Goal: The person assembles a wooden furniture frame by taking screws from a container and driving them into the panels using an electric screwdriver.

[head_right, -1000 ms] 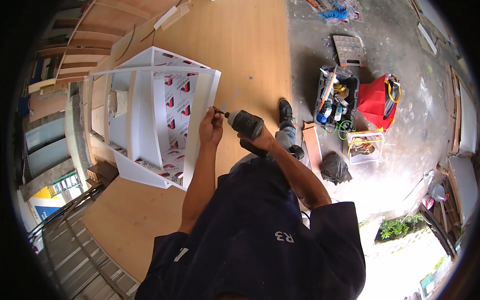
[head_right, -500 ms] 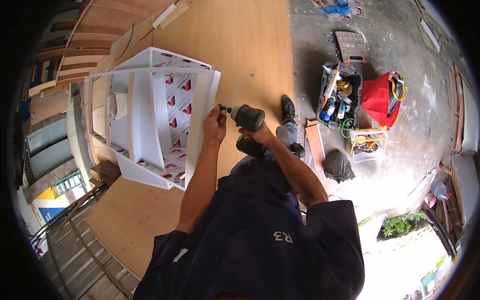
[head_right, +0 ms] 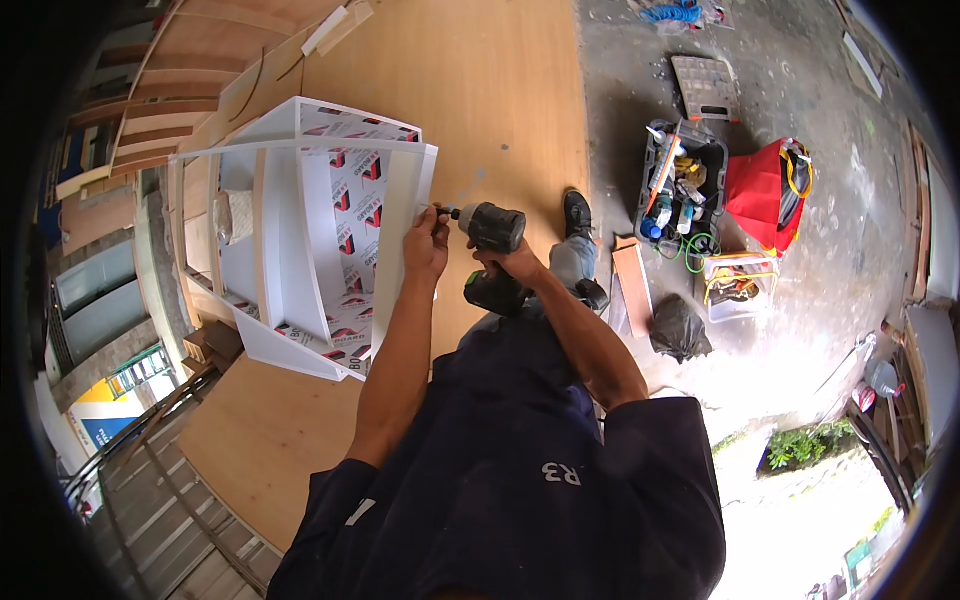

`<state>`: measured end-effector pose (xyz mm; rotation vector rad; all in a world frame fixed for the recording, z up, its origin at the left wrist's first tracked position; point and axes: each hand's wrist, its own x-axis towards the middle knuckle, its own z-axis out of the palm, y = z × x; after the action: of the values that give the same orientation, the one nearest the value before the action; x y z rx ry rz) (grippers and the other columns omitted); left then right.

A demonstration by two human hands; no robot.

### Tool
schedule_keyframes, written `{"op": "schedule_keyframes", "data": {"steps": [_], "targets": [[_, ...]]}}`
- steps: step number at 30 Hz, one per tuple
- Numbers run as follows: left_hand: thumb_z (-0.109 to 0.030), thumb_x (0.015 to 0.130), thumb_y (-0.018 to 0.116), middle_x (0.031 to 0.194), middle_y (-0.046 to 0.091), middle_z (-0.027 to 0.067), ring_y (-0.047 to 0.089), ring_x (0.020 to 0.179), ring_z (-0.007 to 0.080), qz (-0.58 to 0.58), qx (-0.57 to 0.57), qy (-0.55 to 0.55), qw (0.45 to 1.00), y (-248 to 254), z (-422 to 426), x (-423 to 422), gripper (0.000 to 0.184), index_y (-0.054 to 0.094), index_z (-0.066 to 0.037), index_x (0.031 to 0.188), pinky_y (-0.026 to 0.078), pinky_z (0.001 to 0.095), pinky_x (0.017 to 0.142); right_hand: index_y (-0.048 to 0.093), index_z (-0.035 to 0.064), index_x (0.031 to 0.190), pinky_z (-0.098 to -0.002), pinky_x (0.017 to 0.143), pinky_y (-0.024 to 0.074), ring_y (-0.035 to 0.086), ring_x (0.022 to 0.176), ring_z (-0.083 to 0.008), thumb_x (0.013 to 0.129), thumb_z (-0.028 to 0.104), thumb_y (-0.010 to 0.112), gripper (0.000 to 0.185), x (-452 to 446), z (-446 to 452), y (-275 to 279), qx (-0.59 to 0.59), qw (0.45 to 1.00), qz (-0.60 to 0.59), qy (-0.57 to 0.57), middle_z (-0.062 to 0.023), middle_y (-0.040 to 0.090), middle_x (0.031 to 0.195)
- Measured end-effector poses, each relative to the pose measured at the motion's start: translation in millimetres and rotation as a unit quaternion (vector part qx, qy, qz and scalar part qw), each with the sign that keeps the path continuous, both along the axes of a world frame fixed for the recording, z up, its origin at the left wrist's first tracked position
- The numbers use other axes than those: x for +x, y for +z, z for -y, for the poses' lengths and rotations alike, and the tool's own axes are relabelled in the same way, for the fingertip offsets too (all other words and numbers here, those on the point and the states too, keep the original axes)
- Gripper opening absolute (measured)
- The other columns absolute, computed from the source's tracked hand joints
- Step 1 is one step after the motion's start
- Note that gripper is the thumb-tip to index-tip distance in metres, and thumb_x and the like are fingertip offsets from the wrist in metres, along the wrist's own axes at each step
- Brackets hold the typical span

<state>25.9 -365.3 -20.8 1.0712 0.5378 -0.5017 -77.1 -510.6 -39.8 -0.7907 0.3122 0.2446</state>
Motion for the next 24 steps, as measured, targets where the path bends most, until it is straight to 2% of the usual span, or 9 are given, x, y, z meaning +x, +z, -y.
{"op": "schedule_keyframes", "data": {"steps": [4,11,14,17,19,21,22,23,24], "targets": [[-0.015,0.093,0.057,0.085,0.059,0.0046,0.056,0.073,0.0117,-0.010,0.007,-0.001,1.000,4,0,1,0.019,0.059,0.002,0.102,0.041,0.0204,0.056,0.063,0.0028,0.092,-0.0253,0.048,0.0397,0.049,0.049,-0.0106,0.075,-0.003,0.067,0.018,1,0,-1,-0.002,1.000,0.001,0.004,-0.0012,0.054,0.062],[-0.015,0.093,0.058,0.086,0.059,0.0045,0.056,0.073,0.0121,-0.005,0.008,-0.001,1.000,4,0,1,0.019,0.059,0.002,0.102,0.041,0.0210,0.055,0.063,0.0028,0.092,-0.0252,0.049,0.0406,0.049,0.049,-0.0108,0.075,-0.003,0.066,0.017,1,-1,-6,0.015,1.000,-0.001,0.010,-0.0014,0.054,0.062],[-0.016,0.092,0.059,0.082,0.061,0.0055,0.059,0.071,0.0131,0.003,0.008,0.002,1.000,10,5,0,0.018,0.061,0.001,0.098,0.041,0.0203,0.056,0.063,0.0028,0.092,-0.0251,0.048,0.0410,0.050,0.049,-0.0109,0.075,-0.003,0.066,0.017,1,0,-9,0.022,1.000,-0.001,0.010,-0.0015,0.055,0.062],[-0.020,0.093,0.057,0.074,0.058,0.0035,0.055,0.064,0.0113,-0.027,0.058,-0.003,0.998,31,8,-3,0.021,0.060,0.001,0.095,0.037,0.0190,0.053,0.063,0.0026,0.091,-0.0252,0.048,0.0412,0.051,0.049,-0.0109,0.075,-0.002,0.066,0.017,1,0,-9,0.028,1.000,-0.005,0.009,-0.0017,0.055,0.062],[-0.022,0.093,0.057,0.067,0.052,0.0009,0.050,0.058,0.0104,-0.078,0.150,-0.052,0.984,48,-8,-4,0.022,0.060,-0.001,0.093,0.035,0.0209,0.051,0.063,0.0026,0.091,-0.0252,0.048,0.0413,0.051,0.049,-0.0108,0.075,-0.002,0.066,0.017,2,1,-10,0.028,1.000,-0.007,0.005,-0.0018,0.055,0.063],[-0.025,0.090,0.059,0.063,0.047,-0.0001,0.046,0.053,0.0115,-0.011,0.317,-0.059,0.947,51,-28,-3,0.025,0.059,0.000,0.093,0.038,0.0254,0.052,0.063,0.0024,0.091,-0.0255,0.048,0.0415,0.052,0.049,-0.0110,0.075,-0.002,0.067,0.017,2,0,-13,0.037,0.999,-0.010,0.012,-0.0021,0.056,0.063],[-0.027,0.088,0.061,0.065,0.049,0.0016,0.049,0.056,0.0134,0.087,0.462,-0.091,0.878,72,-23,-1,0.028,0.059,0.001,0.093,0.041,0.0288,0.055,0.063,0.0024,0.091,-0.0255,0.048,0.0415,0.052,0.049,-0.0110,0.075,-0.002,0.067,0.017,2,1,-13,0.037,0.999,-0.010,0.010,-0.0021,0.056,0.063],[-0.029,0.086,0.063,0.067,0.051,0.0032,0.051,0.059,0.0154,0.184,0.590,-0.119,0.777,93,-17,4,0.031,0.060,0.001,0.092,0.044,0.0321,0.058,0.062,0.0013,0.091,-0.0260,0.050,0.0422,0.051,0.050,-0.0113,0.075,-0.002,0.065,0.017,3,2,-12,0.044,0.999,-0.008,0.017,-0.0026,0.054,0.062],[-0.029,0.086,0.063,0.067,0.051,0.0032,0.051,0.059,0.0154,0.184,0.590,-0.121,0.777,91,-25,15,0.031,0.060,0.001,0.092,0.044,0.0321,0.058,0.060,0.0002,0.092,-0.0265,0.052,0.0429,0.050,0.051,-0.0116,0.075,-0.002,0.064,0.018,2,3,-11,0.051,0.998,-0.007,0.025,-0.0031,0.053,0.062]]}}
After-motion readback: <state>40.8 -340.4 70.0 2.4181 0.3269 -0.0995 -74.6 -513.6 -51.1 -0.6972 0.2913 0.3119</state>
